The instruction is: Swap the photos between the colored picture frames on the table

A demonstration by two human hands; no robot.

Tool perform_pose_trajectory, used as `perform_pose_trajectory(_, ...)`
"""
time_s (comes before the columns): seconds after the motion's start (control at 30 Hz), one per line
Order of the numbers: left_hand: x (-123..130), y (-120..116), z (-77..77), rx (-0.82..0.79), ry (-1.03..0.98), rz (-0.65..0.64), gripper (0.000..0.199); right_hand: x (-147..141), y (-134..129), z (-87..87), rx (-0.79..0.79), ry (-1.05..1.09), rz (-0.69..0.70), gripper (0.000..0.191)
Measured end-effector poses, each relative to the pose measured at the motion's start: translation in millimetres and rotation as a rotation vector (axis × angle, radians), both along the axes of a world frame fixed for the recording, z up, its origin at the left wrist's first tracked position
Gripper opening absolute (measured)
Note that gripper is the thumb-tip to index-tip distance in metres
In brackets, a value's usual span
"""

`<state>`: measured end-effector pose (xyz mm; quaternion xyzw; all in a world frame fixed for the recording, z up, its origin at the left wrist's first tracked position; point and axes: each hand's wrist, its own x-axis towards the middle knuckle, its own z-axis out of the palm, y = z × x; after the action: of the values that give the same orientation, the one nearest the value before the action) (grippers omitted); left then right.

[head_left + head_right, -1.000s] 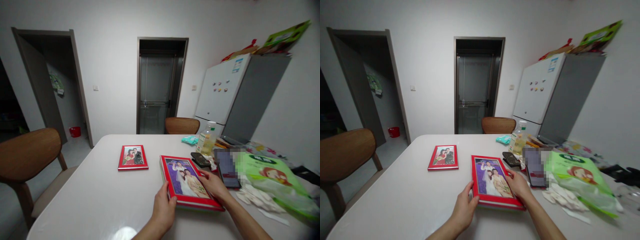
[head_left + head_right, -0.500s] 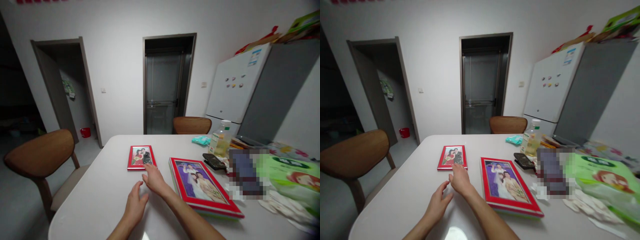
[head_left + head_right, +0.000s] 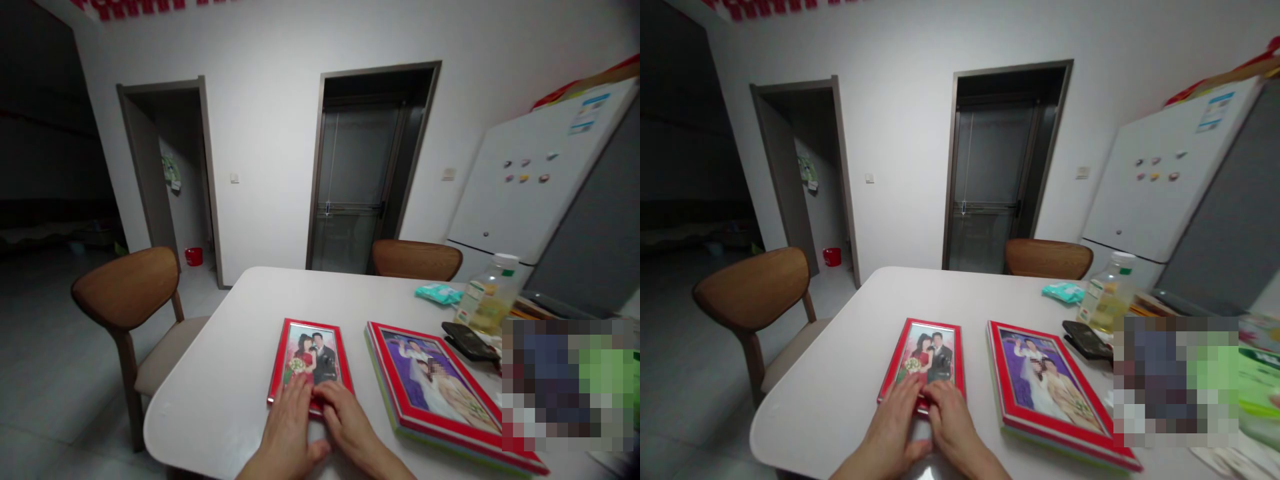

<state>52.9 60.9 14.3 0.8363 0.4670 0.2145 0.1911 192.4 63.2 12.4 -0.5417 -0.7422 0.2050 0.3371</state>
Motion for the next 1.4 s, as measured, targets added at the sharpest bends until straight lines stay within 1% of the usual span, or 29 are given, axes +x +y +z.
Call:
perform_pose_trajectory(0.03, 3, -5, -0.5, -0.015, 0.034, -0.028, 0.08, 6, -11, 2.3, -0.019, 0.123, 0.006, 0.031)
perform_pose_trajectory(0.07, 6, -11, -1.7, -0.018, 0.056, -0.062, 0.083, 12, -19, 4.4, -0.024, 0.226, -0.021, 0.029)
perform_pose_trajectory(0.1, 10, -16, -4.1, -0.006, 0.071, -0.101, 0.082, 18, -25, 5.7, -0.022, 0.308, -0.074, 0.028)
perform_pose_trajectory(0.13, 13, -20, -7.8, 0.023, 0.08, -0.139, 0.076, 23, -29, 6.0, -0.013, 0.368, -0.139, 0.026)
perform_pose_trajectory(0.2, 19, -27, -19.2, 0.128, 0.091, -0.195, 0.055, 31, -31, 3.0, -0.007, 0.433, -0.239, 0.024)
perform_pose_trajectory(0.3, 24, -32, -39.7, 0.36, 0.109, -0.168, 0.033, 37, -28, -5.6, -0.043, 0.497, -0.298, 0.026)
perform_pose_trajectory(0.37, 23, -36, -45.4, 0.484, 0.117, -0.152, 0.022, 39, -27, -7.6, -0.051, 0.552, -0.35, 0.029)
perform_pose_trajectory(0.4, 22, -38, -43.0, 0.524, 0.105, -0.157, 0.018, 40, -27, -6.1, -0.053, 0.588, -0.381, 0.031)
perform_pose_trajectory(0.43, 19, -40, -36.7, 0.543, 0.078, -0.17, 0.017, 40, -28, -2.9, -0.052, 0.623, -0.409, 0.033)
perform_pose_trajectory(0.47, 15, -42, -26.6, 0.545, 0.038, -0.186, 0.022, 39, -28, 1.9, -0.039, 0.65, -0.43, 0.035)
perform_pose_trajectory(0.53, 5, -45, 1.9, 0.491, -0.083, -0.167, 0.04, 36, -27, 13.8, 0.042, 0.663, -0.446, 0.037)
perform_pose_trajectory(0.57, 0, -46, 17.7, 0.461, -0.158, -0.141, 0.043, 32, -26, 19.7, 0.108, 0.649, -0.443, 0.039)
perform_pose_trajectory(0.6, -5, -44, 32.6, 0.416, -0.264, -0.061, 0.043, 27, -24, 24.6, 0.17, 0.624, -0.431, 0.041)
perform_pose_trajectory(0.63, -10, -42, 45.5, 0.344, -0.388, 0.051, 0.043, 21, -21, 27.8, 0.206, 0.595, -0.405, 0.043)
perform_pose_trajectory(0.67, -15, -39, 55.3, 0.275, -0.521, 0.167, 0.042, 14, -17, 29.1, 0.209, 0.56, -0.361, 0.045)
perform_pose_trajectory(0.7, -19, -35, 61.8, 0.205, -0.652, 0.275, 0.041, 6, -13, 28.4, 0.184, 0.521, -0.303, 0.046)
perform_pose_trajectory(0.73, -23, -31, 64.7, 0.137, -0.769, 0.357, 0.041, -2, -9, 25.9, 0.144, 0.478, -0.238, 0.046)
perform_pose_trajectory(0.77, -28, -27, 64.3, 0.079, -0.862, 0.411, 0.042, -9, -5, 22.0, 0.104, 0.435, -0.175, 0.045)
perform_pose_trajectory(0.83, -36, -21, 56.0, -0.004, -0.957, 0.459, 0.042, -20, 2, 12.6, 0.055, 0.354, -0.088, 0.042)
perform_pose_trajectory(0.9, -45, -18, 41.5, -0.053, -0.946, 0.495, 0.043, -25, 5, 4.6, 0.027, 0.269, -0.047, 0.041)
perform_pose_trajectory(0.97, -55, -19, 25.2, -0.085, -0.875, 0.522, 0.045, -25, 5, 0.7, -0.001, 0.162, -0.015, 0.044)
perform_pose_trajectory(1.07, -66, -22, 3.5, -0.122, -0.696, 0.495, 0.049, -20, 4, 1.6, -0.024, -0.013, 0.028, 0.052)
perform_pose_trajectory(1.13, -71, -24, -7.2, -0.089, -0.554, 0.479, 0.047, -18, 4, 4.1, -0.013, -0.102, 0.044, 0.052)
perform_pose_trajectory(1.2, -73, -25, -14.6, -0.022, -0.414, 0.483, 0.046, -18, 4, 5.9, 0.007, -0.158, 0.056, 0.047)
perform_pose_trajectory(1.3, -74, -25, -21.6, 0.059, -0.255, 0.459, 0.046, -16, 5, 6.6, 0.008, -0.198, 0.086, 0.043)
perform_pose_trajectory(1.4, -76, -26, -26.9, 0.108, -0.157, 0.409, 0.045, -13, 6, 6.4, -0.019, -0.212, 0.111, 0.042)
